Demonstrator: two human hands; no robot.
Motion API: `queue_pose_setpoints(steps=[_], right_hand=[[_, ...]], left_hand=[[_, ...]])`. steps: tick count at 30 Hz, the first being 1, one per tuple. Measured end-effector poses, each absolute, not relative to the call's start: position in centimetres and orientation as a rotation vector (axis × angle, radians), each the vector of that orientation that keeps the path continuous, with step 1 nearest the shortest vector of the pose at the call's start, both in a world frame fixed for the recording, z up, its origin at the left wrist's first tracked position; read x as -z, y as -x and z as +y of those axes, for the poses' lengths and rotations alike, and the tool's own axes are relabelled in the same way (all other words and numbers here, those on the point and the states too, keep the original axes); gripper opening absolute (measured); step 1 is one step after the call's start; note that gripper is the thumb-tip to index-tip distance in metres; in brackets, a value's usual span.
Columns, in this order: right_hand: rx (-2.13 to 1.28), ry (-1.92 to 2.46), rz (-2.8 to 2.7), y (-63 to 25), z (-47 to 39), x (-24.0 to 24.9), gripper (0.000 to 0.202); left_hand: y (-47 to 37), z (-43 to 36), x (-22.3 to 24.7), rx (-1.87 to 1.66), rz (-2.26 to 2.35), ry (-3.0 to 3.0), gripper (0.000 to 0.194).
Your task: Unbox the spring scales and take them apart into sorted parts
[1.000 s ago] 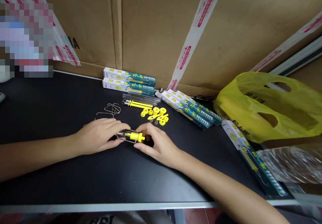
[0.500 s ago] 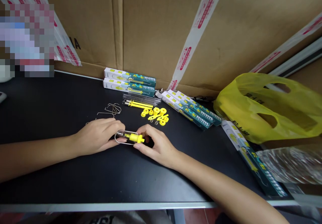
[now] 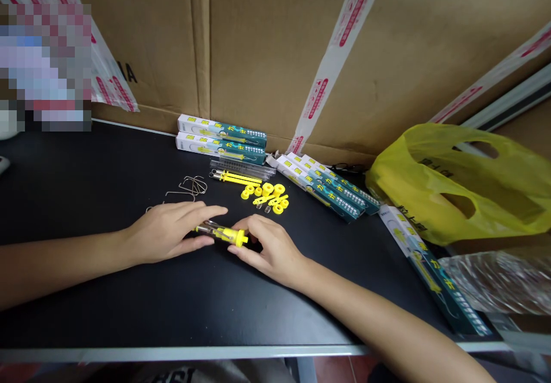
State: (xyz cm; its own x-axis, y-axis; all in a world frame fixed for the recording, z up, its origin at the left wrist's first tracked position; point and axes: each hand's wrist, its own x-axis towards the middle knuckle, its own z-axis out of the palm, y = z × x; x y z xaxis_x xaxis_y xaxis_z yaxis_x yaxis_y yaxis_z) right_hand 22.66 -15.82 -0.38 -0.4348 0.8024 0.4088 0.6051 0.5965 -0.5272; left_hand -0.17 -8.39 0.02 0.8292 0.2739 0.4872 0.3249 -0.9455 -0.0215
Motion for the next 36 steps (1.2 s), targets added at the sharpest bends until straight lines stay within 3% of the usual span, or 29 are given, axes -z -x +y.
queue_pose_setpoints(steps=[2,6,11,19,24,30,36], right_hand=[[-0.422,1.112,-2.173,-22.6,-15.9,0.3,0.016],[-0.426,1.084,-2.199,-22.7,-16.0,0.2,0.013],[-0.421,1.094,-2.149,-22.5,-16.0,0.3,0.018],[-0.983,1.196,-1.609,-20.7,-16.0,0.3,0.022],[-1.108,1.141,-1.630,-20.6,-16.2,0.2,0.028],[-0.878,1.219,-1.657,-20.1,-16.4,0.4,0.021],[-0.112,1.180,-2.121,-20.8,-15.9,0.7,0.017]], left_hand=[[0.2,-8.6,0.0,0.778,-0.439,2.840,0.038],[0.1,-8.7,-0.1,0.711,-0.404,2.791,0.021],[0.1,-8.7,-0.1,0.668,-0.377,2.795,0.033],[-0.1,-9.2,0.0,0.544,-0.442,2.688,0.044],[-0.2,-9.2,0.0,0.542,-0.514,2.629,0.047],[-0.5,-9.5,-0.1,0.544,-0.509,2.631,0.041],[-0.5,-9.7,-0.3,0.407,-0.595,2.574,0.052]])
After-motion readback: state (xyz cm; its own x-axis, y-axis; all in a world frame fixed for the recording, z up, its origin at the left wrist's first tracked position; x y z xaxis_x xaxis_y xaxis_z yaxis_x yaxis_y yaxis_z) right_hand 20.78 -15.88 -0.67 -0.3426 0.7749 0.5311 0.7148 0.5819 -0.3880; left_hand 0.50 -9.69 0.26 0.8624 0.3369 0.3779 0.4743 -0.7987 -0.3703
